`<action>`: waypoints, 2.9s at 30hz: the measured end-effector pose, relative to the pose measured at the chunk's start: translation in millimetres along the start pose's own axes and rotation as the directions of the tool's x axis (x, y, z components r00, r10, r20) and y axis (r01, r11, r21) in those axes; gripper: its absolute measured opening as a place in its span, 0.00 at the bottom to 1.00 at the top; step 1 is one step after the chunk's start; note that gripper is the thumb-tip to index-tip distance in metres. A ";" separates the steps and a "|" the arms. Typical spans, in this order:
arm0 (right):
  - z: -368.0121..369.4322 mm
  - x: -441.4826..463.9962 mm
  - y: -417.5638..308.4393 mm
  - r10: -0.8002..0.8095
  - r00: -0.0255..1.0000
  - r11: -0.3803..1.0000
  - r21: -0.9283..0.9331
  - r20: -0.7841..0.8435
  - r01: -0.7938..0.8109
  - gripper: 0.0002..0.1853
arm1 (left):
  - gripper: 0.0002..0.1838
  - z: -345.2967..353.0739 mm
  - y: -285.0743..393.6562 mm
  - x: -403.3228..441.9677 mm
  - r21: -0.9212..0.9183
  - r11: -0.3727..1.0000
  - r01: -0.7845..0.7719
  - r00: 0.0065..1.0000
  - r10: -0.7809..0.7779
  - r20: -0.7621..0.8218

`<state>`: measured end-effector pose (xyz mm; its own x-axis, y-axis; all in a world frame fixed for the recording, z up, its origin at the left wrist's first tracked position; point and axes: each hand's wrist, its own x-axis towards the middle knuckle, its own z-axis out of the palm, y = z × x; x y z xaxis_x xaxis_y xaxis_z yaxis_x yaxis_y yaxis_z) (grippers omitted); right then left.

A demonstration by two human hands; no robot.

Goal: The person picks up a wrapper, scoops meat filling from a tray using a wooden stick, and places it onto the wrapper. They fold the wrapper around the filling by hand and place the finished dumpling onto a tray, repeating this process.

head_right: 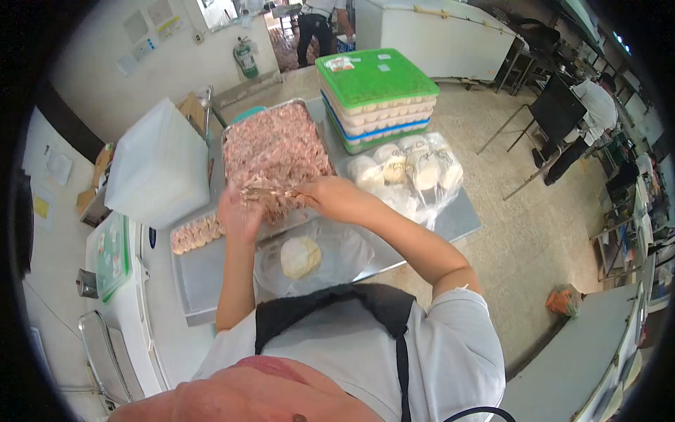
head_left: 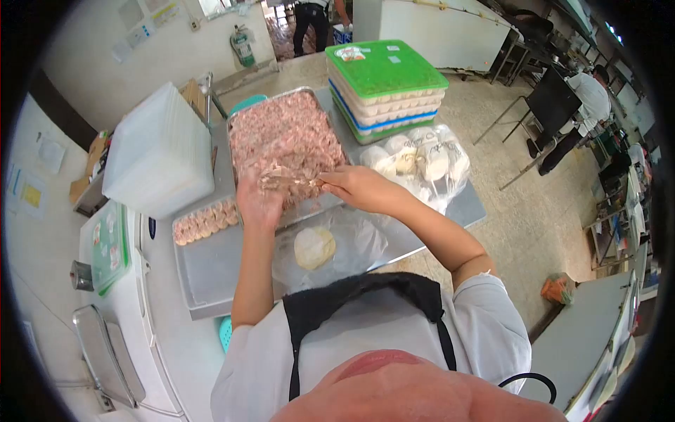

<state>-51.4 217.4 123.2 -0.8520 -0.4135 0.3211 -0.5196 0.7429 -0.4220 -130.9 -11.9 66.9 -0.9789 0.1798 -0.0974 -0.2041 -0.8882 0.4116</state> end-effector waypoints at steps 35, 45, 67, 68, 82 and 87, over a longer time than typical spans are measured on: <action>-4.7 -10.8 117.5 -0.147 0.983 0.867 0.492 0.108 0.075 0.19 | 0.25 50.1 -36.0 -25.8 0.933 -0.236 -0.272 0.955 0.049 0.291; 9.3 -5.1 102.4 -0.264 0.950 0.950 0.125 -0.166 0.286 0.14 | 0.19 -8.2 -38.8 -2.7 0.994 0.102 0.034 0.995 0.094 -0.043; -10.2 -23.6 88.0 -0.274 0.962 0.962 -0.006 -0.015 0.274 0.14 | 0.16 39.2 -35.9 -38.3 0.950 -0.210 -0.232 0.969 0.037 0.245; -10.6 -22.2 89.2 -0.274 0.962 0.962 -0.002 -0.004 0.274 0.14 | 0.18 52.2 -36.5 -40.9 0.921 -0.282 -0.270 0.957 0.025 0.289; 12.4 5.5 36.5 -0.252 0.967 0.897 0.387 0.045 0.215 0.18 | 0.20 27.3 39.8 -64.2 0.879 -0.310 -0.363 0.922 0.013 0.386; 23.5 14.4 19.1 -0.093 0.990 0.958 0.282 0.109 0.059 0.18 | 0.25 -24.2 110.0 -86.7 0.903 -0.362 -0.232 0.965 0.031 0.260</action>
<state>-75.1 213.2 99.8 -0.8020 -0.5357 0.2641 -0.5655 0.5387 -0.6245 -68.3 -135.4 98.7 -0.9542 0.2561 0.1547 0.2897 0.6614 0.6919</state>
